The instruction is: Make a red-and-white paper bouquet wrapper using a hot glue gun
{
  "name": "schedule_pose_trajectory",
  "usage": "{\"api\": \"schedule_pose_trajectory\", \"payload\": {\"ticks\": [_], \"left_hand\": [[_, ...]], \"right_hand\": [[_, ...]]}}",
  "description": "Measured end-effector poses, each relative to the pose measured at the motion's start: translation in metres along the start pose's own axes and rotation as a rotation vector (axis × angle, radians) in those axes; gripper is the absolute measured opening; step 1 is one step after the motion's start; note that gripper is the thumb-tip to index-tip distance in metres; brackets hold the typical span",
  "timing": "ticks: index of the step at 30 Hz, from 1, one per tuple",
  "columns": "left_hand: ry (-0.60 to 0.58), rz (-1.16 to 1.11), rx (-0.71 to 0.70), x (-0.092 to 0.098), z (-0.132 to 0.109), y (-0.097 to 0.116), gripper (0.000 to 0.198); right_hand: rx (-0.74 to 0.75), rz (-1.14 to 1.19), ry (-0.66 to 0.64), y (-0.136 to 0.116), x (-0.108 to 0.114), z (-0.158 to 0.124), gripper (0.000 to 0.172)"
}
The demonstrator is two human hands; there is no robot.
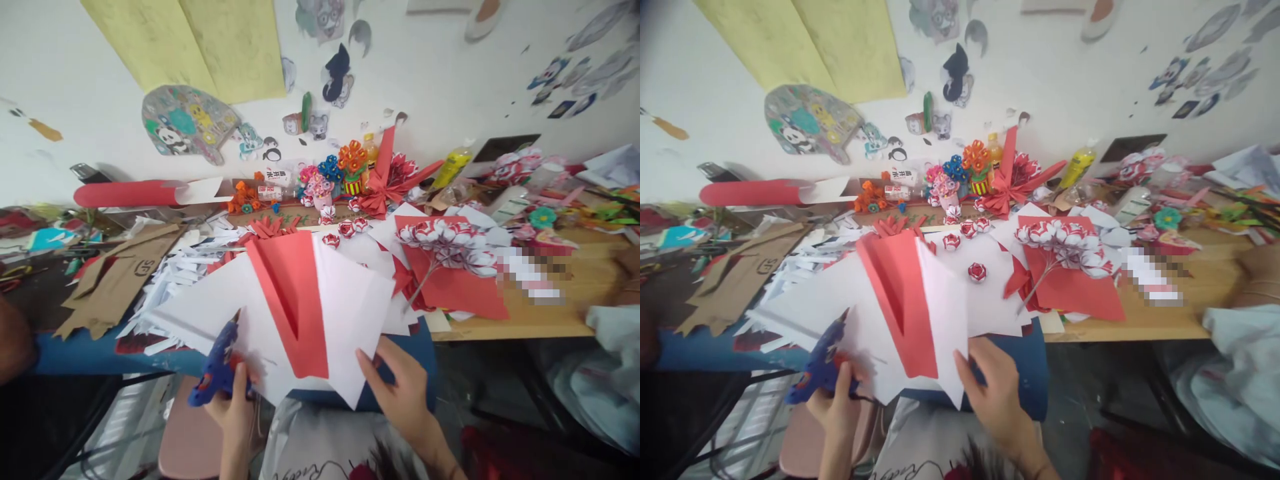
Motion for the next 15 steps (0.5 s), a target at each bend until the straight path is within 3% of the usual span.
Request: {"api": "schedule_pose_trajectory", "payload": {"ticks": [4,7,9,11,15], "left_hand": [[-0.003,-0.097,-0.042,0.013,0.015,0.012,0.031],[0.008,-0.125,-0.072,0.015,0.024,0.019,0.030],[0.018,-0.120,-0.077,0.011,0.027,0.021,0.032],[0.023,-0.098,-0.071,0.005,0.027,0.022,0.034],[0.048,-0.057,-0.058,-0.005,0.029,0.017,0.038]], "right_hand": [[0.068,0.166,-0.050,-0.021,-0.014,-0.007,0.019],[-0.024,0.267,-0.131,-0.011,-0.021,-0.001,0.016],[-0.087,0.294,-0.171,0.012,-0.026,0.010,0.021],[-0.069,0.185,-0.127,0.043,-0.032,0.029,0.035],[0.172,-0.407,-0.104,0.105,-0.055,0.069,0.042]]}}
Point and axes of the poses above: each hand's wrist, its own z-axis towards the middle knuckle, its own x-axis out of the back of the hand, y = z × x, the point moved 2 cm from there along z, towards the middle knuckle, and after that the axes turned 14 degrees about y, right-handed, at the moved point
